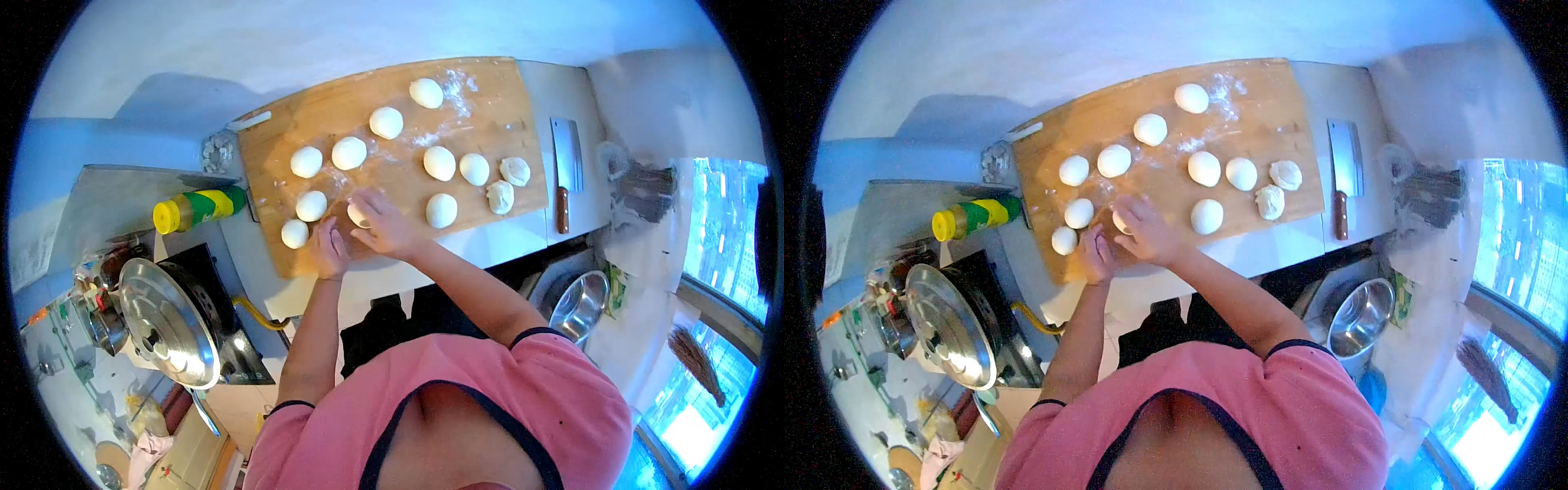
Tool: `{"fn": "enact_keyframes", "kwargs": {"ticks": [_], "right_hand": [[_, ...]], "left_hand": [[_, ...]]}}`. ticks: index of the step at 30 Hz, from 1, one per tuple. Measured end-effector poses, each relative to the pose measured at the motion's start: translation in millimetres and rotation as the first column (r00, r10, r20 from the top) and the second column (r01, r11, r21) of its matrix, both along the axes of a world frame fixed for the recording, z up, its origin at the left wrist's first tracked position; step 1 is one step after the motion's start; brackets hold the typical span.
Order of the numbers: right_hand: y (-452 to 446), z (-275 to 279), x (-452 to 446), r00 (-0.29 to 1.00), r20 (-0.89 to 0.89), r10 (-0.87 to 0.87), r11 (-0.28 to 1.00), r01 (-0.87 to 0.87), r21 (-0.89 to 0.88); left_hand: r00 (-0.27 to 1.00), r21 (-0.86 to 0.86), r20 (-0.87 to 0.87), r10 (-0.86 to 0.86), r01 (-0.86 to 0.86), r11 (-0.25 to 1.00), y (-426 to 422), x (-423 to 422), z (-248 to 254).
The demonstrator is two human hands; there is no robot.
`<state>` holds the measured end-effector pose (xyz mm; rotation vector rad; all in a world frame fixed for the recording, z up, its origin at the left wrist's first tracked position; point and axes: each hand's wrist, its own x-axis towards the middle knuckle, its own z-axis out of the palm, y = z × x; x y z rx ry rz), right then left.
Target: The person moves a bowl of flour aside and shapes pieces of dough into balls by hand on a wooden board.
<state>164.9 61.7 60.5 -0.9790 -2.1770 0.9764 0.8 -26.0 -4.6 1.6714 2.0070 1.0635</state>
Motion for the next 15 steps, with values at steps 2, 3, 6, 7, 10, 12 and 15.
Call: {"fn": "enact_keyframes", "kwargs": {"ticks": [2, 3, 6, 7, 10, 12, 15], "right_hand": [[-1.0, 11.7, 34.0, 0.978, 0.049, -0.203, 0.977, 0.200, 0.068], [0.7, 14.3, 58.5, 0.981, 0.045, -0.189, 0.980, 0.186, 0.063], [-6.4, 12.9, 143.4, 0.771, 0.141, -0.620, 0.782, 0.595, 0.187], [-5.6, 15.4, 162.0, 0.725, 0.132, -0.676, 0.736, 0.656, 0.164], [-7.7, -0.9, 184.1, 0.679, 0.329, -0.657, 0.753, 0.609, 0.248], [-5.0, -11.3, 195.0, 0.702, 0.449, -0.553, 0.830, 0.507, 0.232], [4.8, -21.6, 215.6, 0.767, 0.327, -0.553, 0.825, 0.559, 0.083]], "left_hand": [[1.000, -0.016, 0.013, -0.013, 0.013, 1.000, 3.9, 2.6, 10.7], [1.000, -0.035, 0.020, -0.020, 0.020, 0.999, 3.5, 1.9, 14.0], [0.990, -0.079, 0.126, 0.066, -0.056, 0.995, 2.0, 13.2, 22.7], [0.969, -0.091, 0.207, 0.139, -0.122, 0.988, 7.8, 24.4, 31.3], [0.982, -0.007, 0.091, 0.166, -0.166, 0.986, 27.7, 63.7, 43.5], [0.992, -0.067, -0.053, 0.113, -0.116, 0.991, 39.9, 81.0, 51.3], [0.991, -0.188, -0.133, 0.001, -0.026, 0.982, 50.2, 73.5, 44.9]]}}
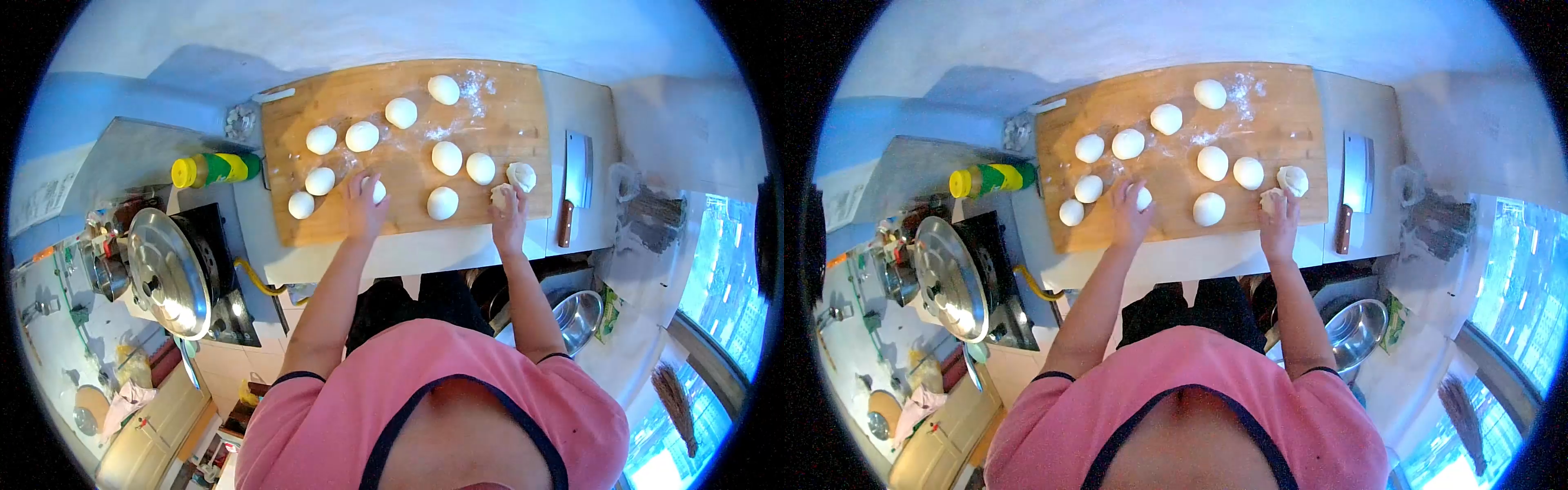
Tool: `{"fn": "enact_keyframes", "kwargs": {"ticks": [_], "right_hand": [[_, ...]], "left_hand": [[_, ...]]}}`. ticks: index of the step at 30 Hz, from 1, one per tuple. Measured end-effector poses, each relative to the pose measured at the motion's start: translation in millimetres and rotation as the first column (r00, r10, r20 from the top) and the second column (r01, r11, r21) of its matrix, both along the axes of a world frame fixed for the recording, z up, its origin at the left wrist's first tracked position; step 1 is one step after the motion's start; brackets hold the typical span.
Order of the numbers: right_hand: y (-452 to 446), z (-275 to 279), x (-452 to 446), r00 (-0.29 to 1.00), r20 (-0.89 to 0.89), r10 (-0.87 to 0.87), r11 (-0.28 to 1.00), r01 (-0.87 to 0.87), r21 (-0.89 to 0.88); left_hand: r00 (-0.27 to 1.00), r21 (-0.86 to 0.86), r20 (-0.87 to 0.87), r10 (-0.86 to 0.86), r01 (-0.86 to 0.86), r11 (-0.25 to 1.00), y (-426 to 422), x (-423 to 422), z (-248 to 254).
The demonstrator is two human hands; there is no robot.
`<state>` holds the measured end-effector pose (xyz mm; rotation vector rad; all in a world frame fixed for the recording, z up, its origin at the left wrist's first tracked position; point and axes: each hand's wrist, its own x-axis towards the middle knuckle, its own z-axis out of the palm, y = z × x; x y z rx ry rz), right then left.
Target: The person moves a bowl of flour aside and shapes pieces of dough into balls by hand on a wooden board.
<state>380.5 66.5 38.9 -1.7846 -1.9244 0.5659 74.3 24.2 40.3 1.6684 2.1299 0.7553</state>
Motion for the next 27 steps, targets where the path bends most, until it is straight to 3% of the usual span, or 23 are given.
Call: {"fn": "enact_keyframes", "kwargs": {"ticks": [1, 3, 4, 5, 7, 8, 10, 12, 14, 15, 16, 17, 19, 20, 22, 23, 24, 26, 27], "right_hand": [[-0.2, 9.5, -2.1, 1.000, -0.004, 0.007, 1.000, -0.007, 0.002], [-4.2, 33.5, -10.8, 0.950, -0.295, -0.099, 0.983, 0.048, -0.175], [-8.1, 41.0, -22.5, 0.972, -0.234, 0.002, 0.999, -0.014, -0.049], [-15.1, 44.6, -44.0, 0.880, -0.475, 0.022, 0.998, -0.047, -0.040], [-18.4, 53.6, -95.5, 0.894, -0.337, 0.295, 0.955, -0.271, 0.116], [-22.3, 48.2, -122.2, 0.830, -0.433, 0.353, 0.935, -0.332, 0.125], [-15.7, 27.8, -157.5, 0.797, -0.482, 0.364, 0.921, -0.384, 0.062], [-16.0, -2.7, -172.8, 0.861, -0.274, 0.429, 0.881, -0.466, -0.085], [-10.3, 3.2, -172.7, 0.878, -0.173, 0.446, 0.885, -0.462, -0.063], [-11.1, 4.4, -170.1, 0.875, -0.254, 0.413, 0.884, -0.452, -0.119], [-13.3, 9.4, -169.8, 0.869, -0.329, 0.369, 0.879, -0.442, -0.180], [-9.3, 12.0, -173.2, 0.871, -0.320, 0.374, 0.879, -0.443, -0.178], [6.0, 23.3, -190.5, 0.804, -0.548, 0.233, 0.952, -0.304, -0.041], [12.6, 20.3, -197.8, 0.811, -0.537, 0.231, 0.956, -0.293, -0.032], [23.6, 0.4, -209.9, 0.887, -0.449, 0.103, 0.915, -0.262, -0.306], [12.2, -9.7, -216.8, 0.931, -0.303, 0.206, 0.973, -0.226, -0.033], [6.0, -8.2, -215.7, 0.933, -0.302, 0.195, 0.977, -0.210, -0.019], [-3.5, -7.7, -217.8, 0.931, -0.201, 0.303, 0.951, -0.309, 0.001], [7.5, -12.9, -215.0, 0.916, -0.198, 0.350, 0.935, -0.355, 0.012]], "left_hand": [[0.997, -0.043, 0.066, -0.041, 0.044, 0.998, 0.0, -9.3, -3.4], [1.000, -0.082, 0.003, -0.031, 0.031, 0.996, -16.6, -28.6, -0.9], [0.998, -0.130, -0.052, -0.032, 0.025, 0.991, -27.0, -36.3, -0.4], [0.998, -0.131, -0.059, -0.025, 0.017, 0.991, -34.2, -42.8, -2.7], [0.998, 0.004, 0.001, -0.063, 0.063, 0.998, -56.4, -51.3, -9.8], [0.999, 0.004, 0.000, -0.052, 0.052, 0.999, -59.6, -50.2, -1.6], [0.989, -0.067, -0.113, -0.093, 0.086, 0.994, -55.2, -44.6, 29.0], [0.974, -0.078, -0.204, -0.095, 0.081, 0.994, -58.9, -36.9, 54.3], [0.960, -0.048, -0.265, -0.085, 0.075, 0.996, -53.5, -27.6, 54.1], [0.997, -0.102, 0.041, 0.068, -0.064, 0.993, -53.2, -14.2, 47.3], [0.913, -0.199, 0.335, 0.234, -0.175, 0.964, -54.7, -1.9, 39.4], [0.910, -0.194, 0.343, 0.235, -0.176, 0.965, -48.0, 7.5, 27.1], [0.914, -0.206, 0.347, 0.212, -0.147, 0.967, -28.4, 16.4, 4.0], [0.913, -0.195, 0.358, 0.198, -0.134, 0.972, -25.9, 16.6, -1.5], [0.909, -0.198, 0.368, 0.195, -0.128, 0.972, -21.4, 16.6, -6.6], [0.899, -0.315, 0.384, 0.212, -0.089, 0.945, -23.7, 13.7, -6.8], [0.903, -0.301, 0.384, 0.192, -0.074, 0.951, -30.7, 14.5, -6.4], [0.731, -0.345, 0.624, 0.276, -0.059, 0.937, -45.5, 15.1, -6.4], [0.737, -0.339, 0.621, 0.268, -0.056, 0.939, -40.2, 15.0, -5.3]]}}
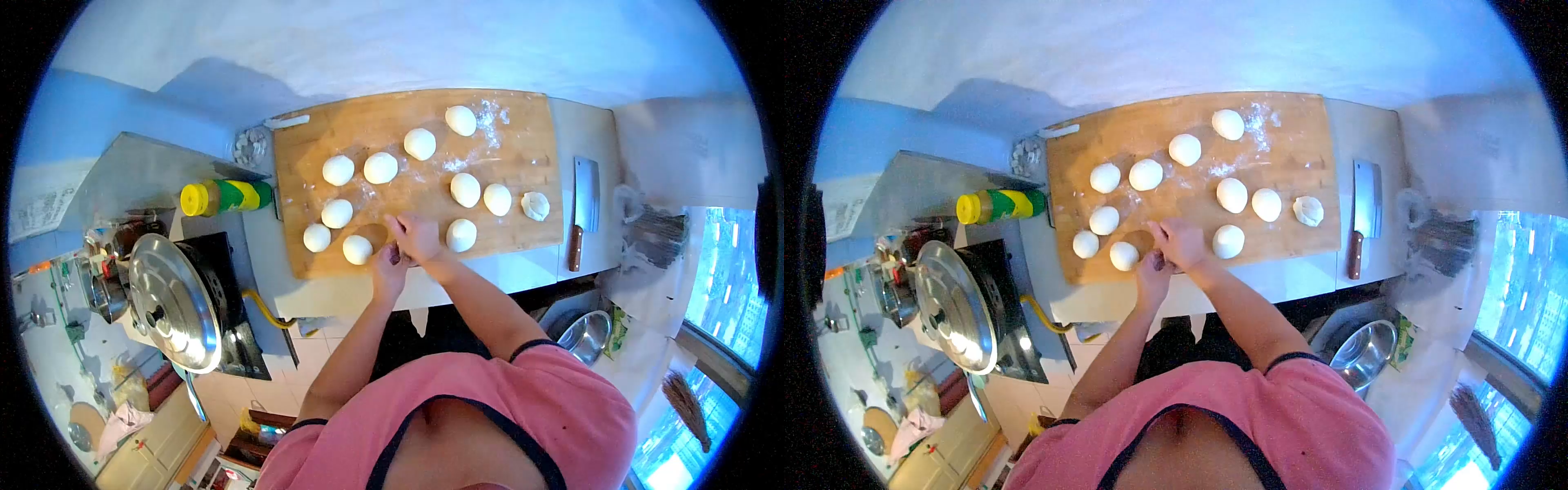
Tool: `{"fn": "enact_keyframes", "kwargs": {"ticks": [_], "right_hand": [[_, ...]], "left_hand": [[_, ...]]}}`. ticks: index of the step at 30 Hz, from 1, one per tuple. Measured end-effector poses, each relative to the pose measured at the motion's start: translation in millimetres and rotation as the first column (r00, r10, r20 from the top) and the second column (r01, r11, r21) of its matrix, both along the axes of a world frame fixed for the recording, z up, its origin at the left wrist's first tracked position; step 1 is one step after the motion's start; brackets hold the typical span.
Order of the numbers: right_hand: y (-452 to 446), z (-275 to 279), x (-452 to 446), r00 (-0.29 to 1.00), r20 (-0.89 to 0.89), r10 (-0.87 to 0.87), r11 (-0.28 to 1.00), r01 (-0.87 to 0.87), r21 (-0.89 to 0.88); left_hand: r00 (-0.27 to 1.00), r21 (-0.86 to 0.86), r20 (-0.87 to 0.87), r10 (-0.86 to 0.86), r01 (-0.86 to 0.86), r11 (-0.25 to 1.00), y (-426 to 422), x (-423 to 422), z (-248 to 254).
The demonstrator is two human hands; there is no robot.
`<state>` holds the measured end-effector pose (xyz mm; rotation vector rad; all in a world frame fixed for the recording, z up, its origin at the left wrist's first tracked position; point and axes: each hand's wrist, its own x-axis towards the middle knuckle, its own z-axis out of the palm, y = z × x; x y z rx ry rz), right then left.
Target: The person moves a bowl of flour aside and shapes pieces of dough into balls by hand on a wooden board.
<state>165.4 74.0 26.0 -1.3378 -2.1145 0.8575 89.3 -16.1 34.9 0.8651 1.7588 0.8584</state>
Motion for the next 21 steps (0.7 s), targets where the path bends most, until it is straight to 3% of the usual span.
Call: {"fn": "enact_keyframes", "kwargs": {"ticks": [2, 4, 6, 7, 8, 9, 10, 11, 12, 14, 15, 16, 17, 19, 21], "right_hand": [[31.2, -8.8, -13.3, 0.999, 0.012, -0.050, 0.999, 0.050, 0.011], [28.0, -8.3, -13.0, 0.994, 0.034, -0.101, 0.995, 0.100, 0.008], [22.6, -1.2, -9.8, 0.977, -0.109, -0.186, 0.980, 0.177, -0.088], [7.7, 7.0, -4.7, 0.974, -0.112, -0.195, 0.979, 0.188, -0.078], [-21.2, 18.6, 3.6, 0.973, -0.048, -0.226, 0.961, 0.215, -0.176], [-36.4, 24.9, 9.9, 0.970, 0.020, -0.243, 0.932, 0.239, -0.273], [-36.3, 17.3, 12.9, 0.970, 0.020, -0.240, 0.933, 0.237, -0.272], [-37.8, 6.4, 13.5, 0.985, 0.031, -0.169, 0.979, 0.171, -0.110], [-36.0, -2.4, 11.3, 0.994, 0.045, -0.097, 0.994, 0.094, 0.058], [4.3, -9.7, -3.8, 0.992, -0.020, -0.127, 0.987, 0.128, 0.092], [14.8, -11.6, -11.2, 0.983, -0.072, -0.168, 0.979, 0.175, 0.105], [16.9, -8.8, -15.6, 0.981, -0.080, -0.178, 0.977, 0.186, 0.100], [19.6, -4.8, -16.9, 0.965, -0.126, -0.228, 0.904, 0.258, 0.341], [13.5, -1.0, -12.5, 0.949, -0.179, -0.259, 0.758, 0.315, 0.571], [-23.9, 3.3, -4.8, 0.903, -0.313, -0.293, 0.941, 0.331, 0.074]], "left_hand": [[0.915, -0.019, 0.292, 0.277, -0.284, 0.959, 5.3, 4.0, 4.9], [0.940, -0.074, 0.245, 0.239, -0.227, 0.971, 10.1, -0.4, -4.5], [0.965, -0.108, 0.198, 0.175, -0.155, 0.982, 16.7, -6.1, -1.5], [0.977, -0.126, 0.132, 0.165, -0.148, 0.981, 18.6, -7.6, 10.3], [0.985, -0.151, 0.065, 0.157, -0.146, 0.978, 17.3, -8.5, 17.3], [0.985, -0.150, 0.067, 0.157, -0.145, 0.978, 13.3, -8.5, 10.1], [0.993, -0.021, 0.051, 0.111, -0.110, 0.994, 9.5, -8.4, -1.4], [0.998, 0.105, 0.025, 0.064, -0.066, 0.992, 3.4, -9.3, -12.0], [0.998, 0.108, 0.016, 0.066, -0.067, 0.992, 3.0, -8.2, -13.0], [0.960, 0.071, 0.222, 0.173, -0.193, 0.979, 7.4, -3.3, -12.6], [0.962, 0.066, 0.210, 0.173, -0.190, 0.980, 6.3, -7.3, -18.3], [0.985, 0.105, 0.160, 0.066, -0.084, 0.991, 10.6, -12.9, -27.8], [0.993, 0.142, 0.113, -0.042, 0.026, 0.990, 12.4, -15.2, -35.5], [0.984, 0.192, 0.170, -0.046, 0.013, 0.981, 14.0, -11.2, -5.2], [0.970, 0.183, -0.181, -0.163, 0.197, 0.963, 7.1, -15.1, 6.8]]}}
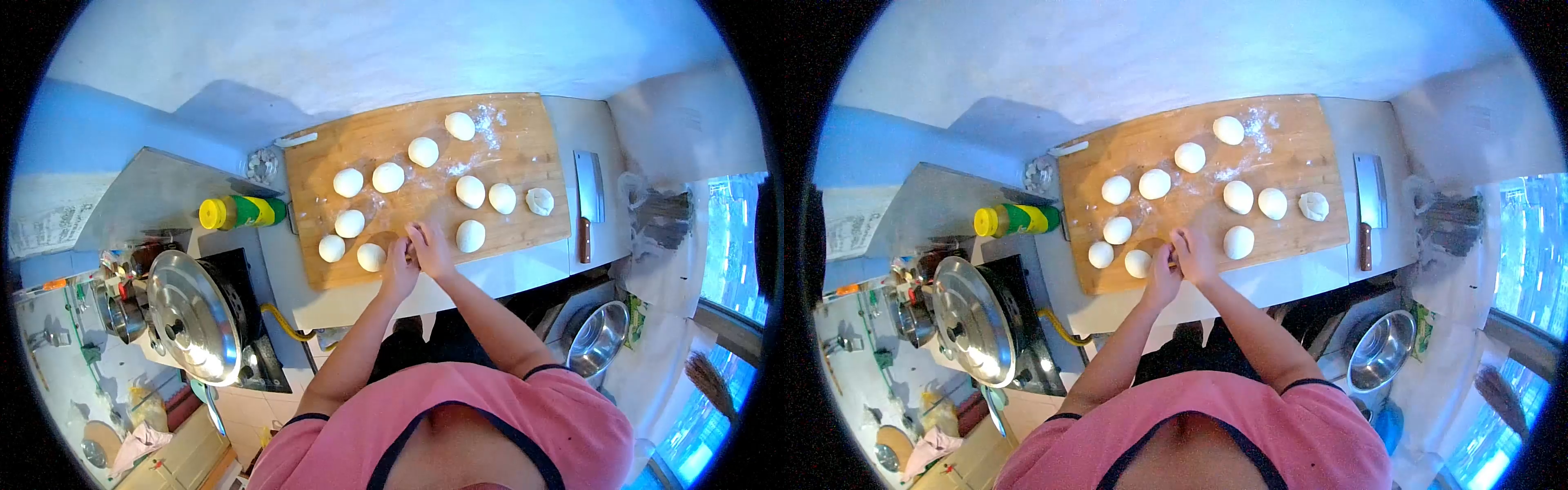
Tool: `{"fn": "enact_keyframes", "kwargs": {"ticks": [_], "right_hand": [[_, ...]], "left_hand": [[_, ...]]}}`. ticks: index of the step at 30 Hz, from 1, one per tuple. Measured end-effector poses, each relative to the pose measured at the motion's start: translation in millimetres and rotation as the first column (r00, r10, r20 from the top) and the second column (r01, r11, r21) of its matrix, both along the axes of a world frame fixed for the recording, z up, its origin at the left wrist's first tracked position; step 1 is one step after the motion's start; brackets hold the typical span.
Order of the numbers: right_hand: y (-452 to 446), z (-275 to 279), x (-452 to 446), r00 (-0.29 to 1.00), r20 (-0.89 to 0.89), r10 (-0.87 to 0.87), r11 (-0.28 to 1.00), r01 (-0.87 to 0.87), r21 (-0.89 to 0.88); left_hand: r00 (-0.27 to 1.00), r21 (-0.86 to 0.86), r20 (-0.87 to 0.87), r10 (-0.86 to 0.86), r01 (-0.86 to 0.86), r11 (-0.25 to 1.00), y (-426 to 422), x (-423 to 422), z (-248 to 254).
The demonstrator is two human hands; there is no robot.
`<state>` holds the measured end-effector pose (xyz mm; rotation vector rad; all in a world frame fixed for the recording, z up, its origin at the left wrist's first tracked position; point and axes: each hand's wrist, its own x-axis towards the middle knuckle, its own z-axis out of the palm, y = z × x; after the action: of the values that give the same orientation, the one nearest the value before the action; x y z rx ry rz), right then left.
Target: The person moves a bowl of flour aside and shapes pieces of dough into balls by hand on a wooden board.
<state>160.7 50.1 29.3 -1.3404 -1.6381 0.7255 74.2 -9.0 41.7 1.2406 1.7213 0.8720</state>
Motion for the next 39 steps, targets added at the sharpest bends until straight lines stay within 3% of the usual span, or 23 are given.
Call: {"fn": "enact_keyframes", "kwargs": {"ticks": [1, 3, 6, 8, 10, 11, 14, 16, 18, 19, 22, 24, 25, 26, 27, 29, 31, 32, 33, 34, 35, 37, 39], "right_hand": [[-2.0, 9.6, 3.4, 1.000, -0.001, -0.003, 1.000, 0.003, 0.002], [-5.8, 26.7, 14.0, 0.991, -0.123, -0.043, 0.805, -0.038, -0.592], [6.7, 19.4, 25.4, 0.978, -0.187, -0.087, 0.685, -0.078, -0.724], [-4.6, 18.7, 19.7, 1.000, -0.019, 0.024, 0.726, -0.031, -0.687], [-26.1, 2.3, 10.1, 0.897, 0.412, 0.158, 0.986, -0.123, -0.110], [-29.4, -7.8, 7.5, 0.901, 0.407, 0.153, 0.980, -0.191, 0.055], [25.6, -15.0, 6.5, 0.829, 0.490, 0.271, 0.961, -0.263, -0.086], [39.2, -20.3, -0.8, 0.915, 0.382, 0.131, 0.987, -0.083, -0.141], [44.6, -16.7, 1.7, 0.985, -0.035, 0.167, 0.985, -0.168, -0.046], [35.1, -8.9, -0.5, 0.986, -0.039, 0.163, 0.985, -0.165, -0.044], [7.3, 4.8, 2.3, 0.982, -0.031, 0.185, 0.960, -0.187, -0.208], [24.2, -0.2, 6.2, 0.976, -0.074, 0.207, 0.852, -0.217, -0.476], [37.8, 1.1, 2.1, 0.975, -0.074, 0.207, 0.854, -0.217, -0.473], [47.0, 3.2, -4.9, 0.988, -0.151, 0.037, 0.851, -0.110, -0.513], [46.6, 6.0, -7.1, 0.967, -0.213, -0.141, 0.827, -0.003, -0.562], [29.0, 10.4, 6.3, 0.937, -0.306, -0.167, 0.818, -0.042, -0.574], [11.8, 11.3, 16.1, 0.847, -0.485, -0.218, 0.787, -0.141, -0.601], [9.9, 9.0, 16.0, 0.849, -0.480, -0.221, 0.784, -0.137, -0.605], [6.3, 7.9, 15.1, 0.984, -0.172, -0.047, 0.928, -0.021, -0.373], [-0.4, 7.3, 16.2, 0.980, 0.197, 0.032, 0.996, -0.014, -0.092], [13.0, 1.8, 21.5, 0.957, 0.248, 0.152, 0.987, -0.135, -0.085], [59.0, -3.9, 13.8, 0.967, 0.237, 0.095, 0.995, -0.091, -0.029], [40.9, 1.9, 6.6, 0.974, 0.225, 0.033, 0.999, -0.029, -0.022]], "left_hand": [[1.000, 0.002, -0.001, -0.003, 0.003, 1.000, -1.2, -0.2, -2.6], [0.998, 0.097, -0.063, -0.023, 0.029, 0.995, -5.4, 1.4, -12.0], [0.990, -0.032, 0.112, 0.091, -0.088, 0.996, -7.1, 3.1, -28.6], [0.993, 0.009, 0.047, 0.105, -0.106, 0.994, -11.7, 4.8, -31.3], [0.992, 0.049, -0.016, 0.126, -0.125, 0.991, -10.7, 3.4, -35.9], [0.988, 0.002, 0.037, 0.151, -0.151, 0.989, -8.2, 1.0, -40.4], [0.988, -0.133, -0.019, 0.155, -0.156, 0.979, 4.4, -5.5, -44.8], [0.947, -0.001, 0.185, 0.262, -0.266, 0.964, 6.9, 1.6, -56.8], [0.971, -0.045, 0.149, 0.188, -0.183, 0.982, 6.9, -0.4, -44.5], [0.982, 0.040, 0.106, 0.155, -0.160, 0.986, 10.1, 0.6, -19.1], [0.992, 0.111, 0.092, 0.087, -0.097, 0.989, 7.4, -1.9, -7.0], [0.991, 0.102, 0.118, 0.055, -0.067, 0.993, 9.4, -1.5, -0.2], [0.995, 0.086, -0.086, 0.051, -0.043, 0.995, 18.8, -0.2, 13.9], [0.958, 0.056, -0.285, 0.036, -0.021, 0.998, 22.9, 0.6, 23.5], [0.959, 0.046, -0.282, 0.028, -0.016, 0.999, 22.4, 0.4, 18.0], [0.998, -0.277, -0.060, 0.028, -0.044, 0.960, 36.6, -1.3, 0.1], [0.998, -0.243, -0.059, -0.008, -0.007, 0.970, 35.6, -8.4, 2.1], [0.998, -0.224, -0.059, -0.035, 0.021, 0.974, 30.5, -8.2, 1.7], [0.996, -0.224, -0.079, -0.041, 0.023, 0.974, 26.9, -3.6, 4.9], [0.996, -0.238, -0.073, -0.043, 0.024, 0.971, 22.7, -1.3, 4.3], [0.998, -0.246, -0.058, 0.002, -0.016, 0.969, 22.9, -2.1, 3.9], [0.998, -0.243, -0.045, 0.045, -0.055, 0.969, 40.3, -6.0, 2.3], [0.879, -0.157, 0.456, 0.141, -0.077, 0.985, 36.1, -15.1, 8.5]]}}
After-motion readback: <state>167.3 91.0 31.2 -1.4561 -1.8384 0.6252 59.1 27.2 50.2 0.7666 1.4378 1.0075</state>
